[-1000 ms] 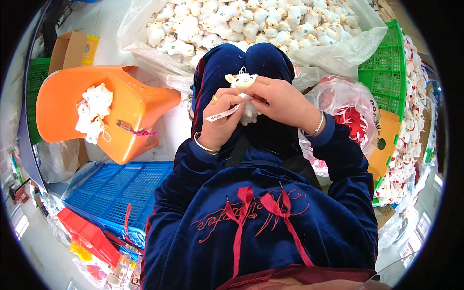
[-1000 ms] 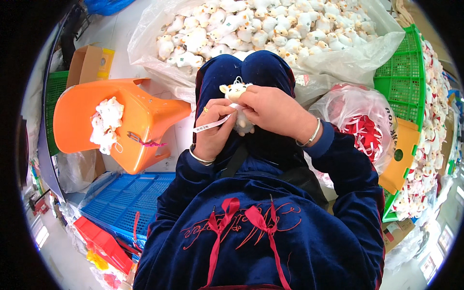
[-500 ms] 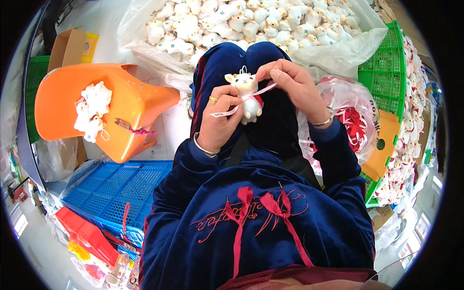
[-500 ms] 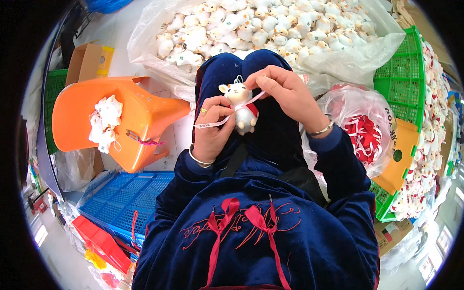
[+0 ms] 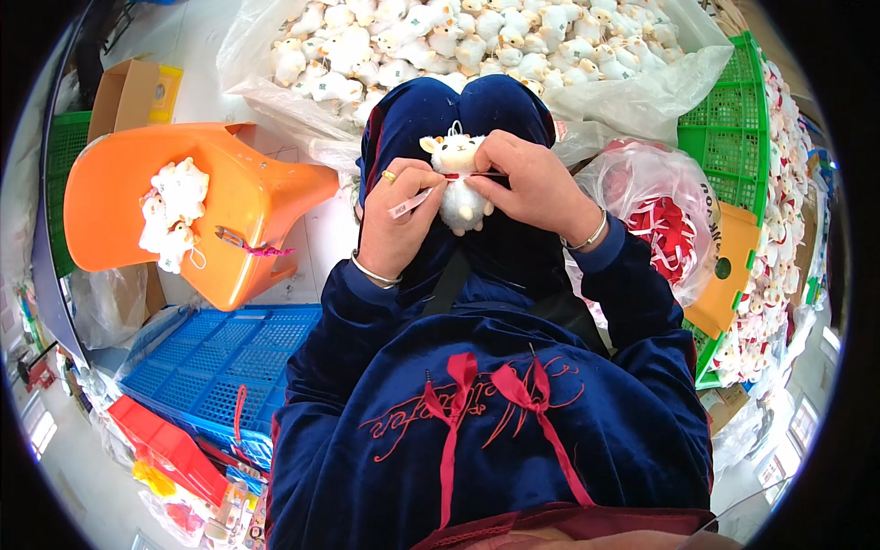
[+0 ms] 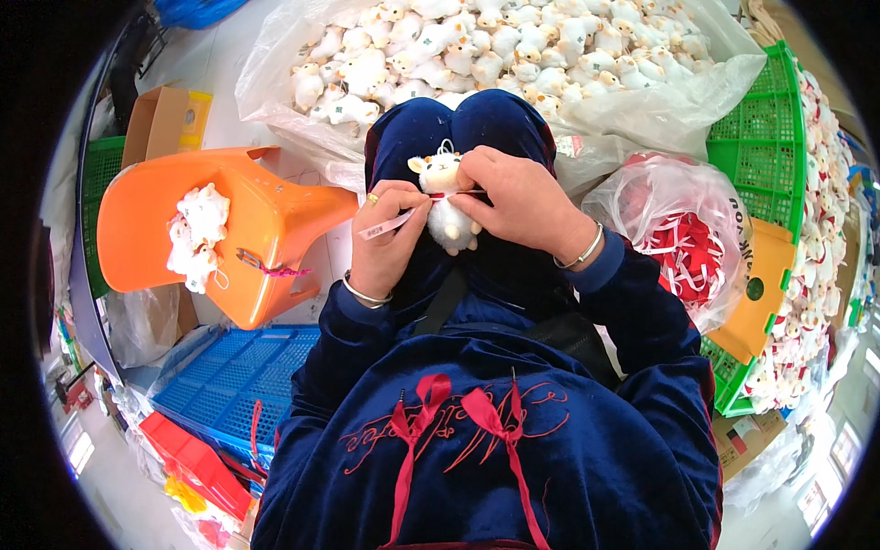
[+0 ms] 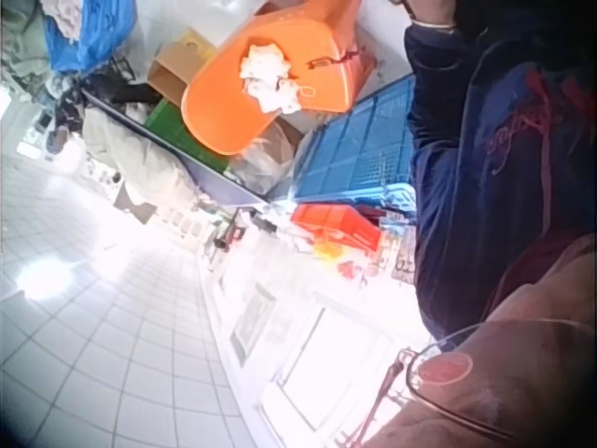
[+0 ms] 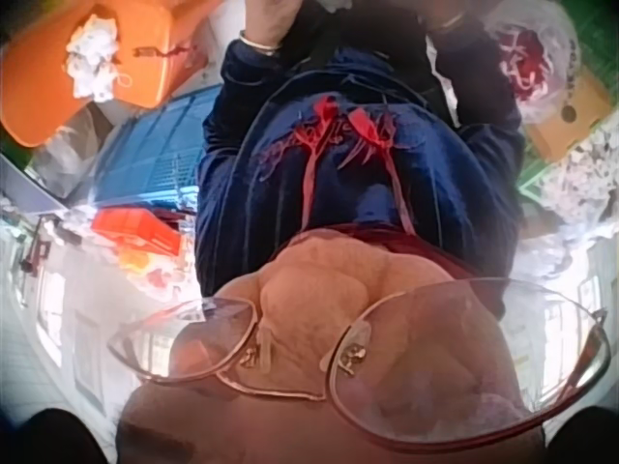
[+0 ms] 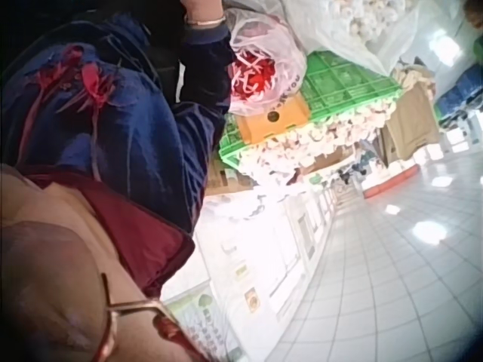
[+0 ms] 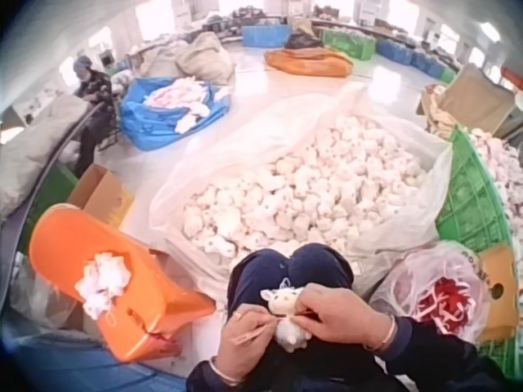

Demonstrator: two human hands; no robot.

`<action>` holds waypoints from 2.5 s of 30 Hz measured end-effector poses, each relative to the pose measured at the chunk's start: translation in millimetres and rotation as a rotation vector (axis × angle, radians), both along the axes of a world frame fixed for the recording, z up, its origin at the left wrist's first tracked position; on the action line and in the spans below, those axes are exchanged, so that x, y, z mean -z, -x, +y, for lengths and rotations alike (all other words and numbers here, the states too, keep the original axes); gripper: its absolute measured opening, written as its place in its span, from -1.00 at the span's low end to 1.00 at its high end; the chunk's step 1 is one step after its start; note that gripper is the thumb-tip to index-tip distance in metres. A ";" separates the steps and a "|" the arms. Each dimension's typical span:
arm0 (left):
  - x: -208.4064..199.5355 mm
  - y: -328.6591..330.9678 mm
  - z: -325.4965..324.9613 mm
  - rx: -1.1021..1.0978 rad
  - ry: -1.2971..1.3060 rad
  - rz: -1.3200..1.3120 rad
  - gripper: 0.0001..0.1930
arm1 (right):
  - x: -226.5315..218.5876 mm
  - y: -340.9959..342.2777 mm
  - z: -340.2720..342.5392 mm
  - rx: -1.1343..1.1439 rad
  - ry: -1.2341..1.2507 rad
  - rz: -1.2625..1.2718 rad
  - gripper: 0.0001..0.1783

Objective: The person ties red ribbons around the necks of small white plush toys. They pick up each toy, wrap the ribbon, and tie a bow by hand.

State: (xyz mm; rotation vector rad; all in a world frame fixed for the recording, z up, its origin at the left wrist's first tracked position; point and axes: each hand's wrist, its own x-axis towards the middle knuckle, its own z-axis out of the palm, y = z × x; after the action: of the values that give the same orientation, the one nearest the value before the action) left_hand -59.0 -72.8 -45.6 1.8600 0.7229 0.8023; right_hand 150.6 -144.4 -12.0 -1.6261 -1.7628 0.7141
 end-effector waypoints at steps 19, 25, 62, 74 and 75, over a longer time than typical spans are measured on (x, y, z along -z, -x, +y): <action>2.1 10.9 -1.8 0.309 0.602 -0.092 -0.88 | 16.8 26.8 -9.3 0.165 -0.158 -0.113 -0.82; -9.3 3.3 2.7 0.255 0.713 -0.109 -0.86 | 10.3 31.4 -11.8 0.197 -0.146 -0.024 -0.80; 5.3 -26.0 -7.4 -0.027 0.572 -0.035 -0.83 | -4.4 0.2 6.4 0.134 0.276 0.294 -0.86; 17.5 -26.1 -5.2 0.028 0.566 -0.119 -0.84 | -9.5 -1.7 7.8 0.078 0.286 0.270 -0.85; 18.7 -26.1 -5.6 0.031 0.574 -0.123 -0.84 | -12.1 -2.4 8.5 0.134 0.362 0.296 -0.84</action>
State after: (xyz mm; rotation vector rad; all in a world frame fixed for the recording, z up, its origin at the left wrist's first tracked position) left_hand -33.0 -78.4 -64.3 1.2916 0.7492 0.6015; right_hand 152.9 -136.0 0.1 -1.7422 -1.3558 1.1952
